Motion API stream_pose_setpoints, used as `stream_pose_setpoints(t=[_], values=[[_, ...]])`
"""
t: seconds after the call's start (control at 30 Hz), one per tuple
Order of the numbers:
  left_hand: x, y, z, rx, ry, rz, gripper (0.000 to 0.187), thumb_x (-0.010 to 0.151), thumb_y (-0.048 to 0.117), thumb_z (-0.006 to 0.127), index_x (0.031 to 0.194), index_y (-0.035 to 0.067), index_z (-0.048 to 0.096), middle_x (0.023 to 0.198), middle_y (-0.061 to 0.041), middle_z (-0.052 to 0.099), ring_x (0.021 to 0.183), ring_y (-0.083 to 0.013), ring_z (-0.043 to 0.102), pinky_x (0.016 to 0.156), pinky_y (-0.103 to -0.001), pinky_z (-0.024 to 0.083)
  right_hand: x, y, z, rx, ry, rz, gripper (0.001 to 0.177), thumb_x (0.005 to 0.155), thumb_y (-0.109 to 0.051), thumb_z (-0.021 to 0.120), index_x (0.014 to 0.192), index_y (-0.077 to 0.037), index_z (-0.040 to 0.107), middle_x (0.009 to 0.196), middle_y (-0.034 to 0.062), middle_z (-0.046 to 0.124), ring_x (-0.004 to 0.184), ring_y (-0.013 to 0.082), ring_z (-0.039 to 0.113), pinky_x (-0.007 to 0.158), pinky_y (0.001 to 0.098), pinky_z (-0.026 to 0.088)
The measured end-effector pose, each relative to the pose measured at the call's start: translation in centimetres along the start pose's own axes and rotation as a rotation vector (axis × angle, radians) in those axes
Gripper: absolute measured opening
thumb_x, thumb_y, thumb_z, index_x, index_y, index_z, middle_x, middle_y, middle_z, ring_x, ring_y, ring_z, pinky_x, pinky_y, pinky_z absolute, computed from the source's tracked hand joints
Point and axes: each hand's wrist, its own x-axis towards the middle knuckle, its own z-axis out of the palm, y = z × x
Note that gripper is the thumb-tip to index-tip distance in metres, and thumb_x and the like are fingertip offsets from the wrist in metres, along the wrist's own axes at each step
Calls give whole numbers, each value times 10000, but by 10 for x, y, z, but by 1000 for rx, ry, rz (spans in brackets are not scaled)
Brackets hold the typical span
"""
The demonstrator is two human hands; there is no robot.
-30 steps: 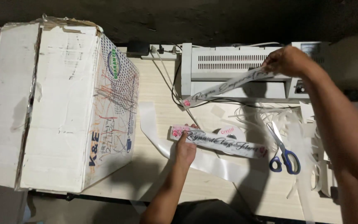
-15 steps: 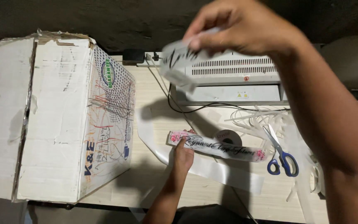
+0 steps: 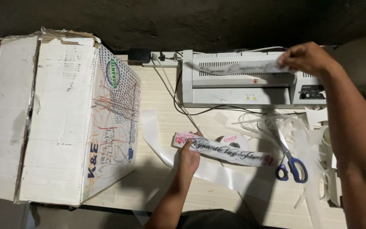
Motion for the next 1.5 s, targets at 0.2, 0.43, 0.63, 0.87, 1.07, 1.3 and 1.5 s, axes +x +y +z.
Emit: stream_pose_setpoints(t=[0.2, 0.43, 0.63, 0.87, 1.07, 1.3, 1.5], values=[[-4, 2, 6, -18, -6, 0, 375, 972, 91, 588, 1337, 19, 540, 1353, -213, 622, 1286, -340, 593, 1130, -487, 443, 16, 63, -4, -38, 53, 65, 159, 1007, -153, 730, 1088, -26, 780, 1033, 109, 769, 893, 187, 684, 789, 350, 578], [-7, 4, 8, -10, -3, 1, 389, 978, 99, 594, 1352, 11, 533, 1372, -226, 619, 1320, -334, 575, 1153, -483, 429, -60, -35, 27, -984, 557, -433, 427, 843, -332, 850, 1195, -116, 742, 1145, 128, 763, 951, 265, 727, 754, 350, 604], [-7, 8, 6, 49, -72, 55, 418, 977, 86, 628, 1373, 0, 529, 1365, -200, 624, 1298, -317, 574, 1131, -478, 434, -124, 59, 153, -206, -40, -208, 276, 874, -255, 768, 1125, -143, 751, 1033, 40, 800, 930, 194, 768, 840, 345, 612], [-9, 55, 1, 371, -110, 170, 464, 947, 49, 665, 1383, 16, 511, 1241, -150, 642, 1158, -277, 634, 985, -452, 538, -221, 62, 178, -50, -143, -17, 510, 707, -208, 932, 1127, -70, 678, 1143, 87, 727, 1119, 227, 652, 926, 375, 512], [-10, 84, 24, 851, -11, 85, 437, 930, 50, 668, 1359, 60, 584, 1195, -71, 659, 1028, -162, 639, 828, -317, 496, -211, 124, 190, 125, -139, -28, 363, 723, -187, 887, 1031, -86, 726, 972, 46, 735, 952, 178, 679, 864, 309, 545], [12, 82, -1, 1148, -167, 256, 372, 931, 21, 696, 1297, 16, 631, 1229, -82, 677, 1050, -125, 640, 901, -241, 526, -212, 91, 179, 261, -242, 269, 132, 927, -183, 727, 917, -61, 779, 751, 15, 724, 600, 105, 593, 540, 285, 484], [-17, 90, 37, 1622, -188, 458, 381, 914, 86, 729, 1288, 64, 658, 1227, -106, 705, 1101, -236, 659, 945, -334, 527, -214, 103, 183, 289, -212, 65, 130, 983, -138, 648, 971, -51, 744, 889, 50, 722, 751, 118, 631, 616, 289, 526]])
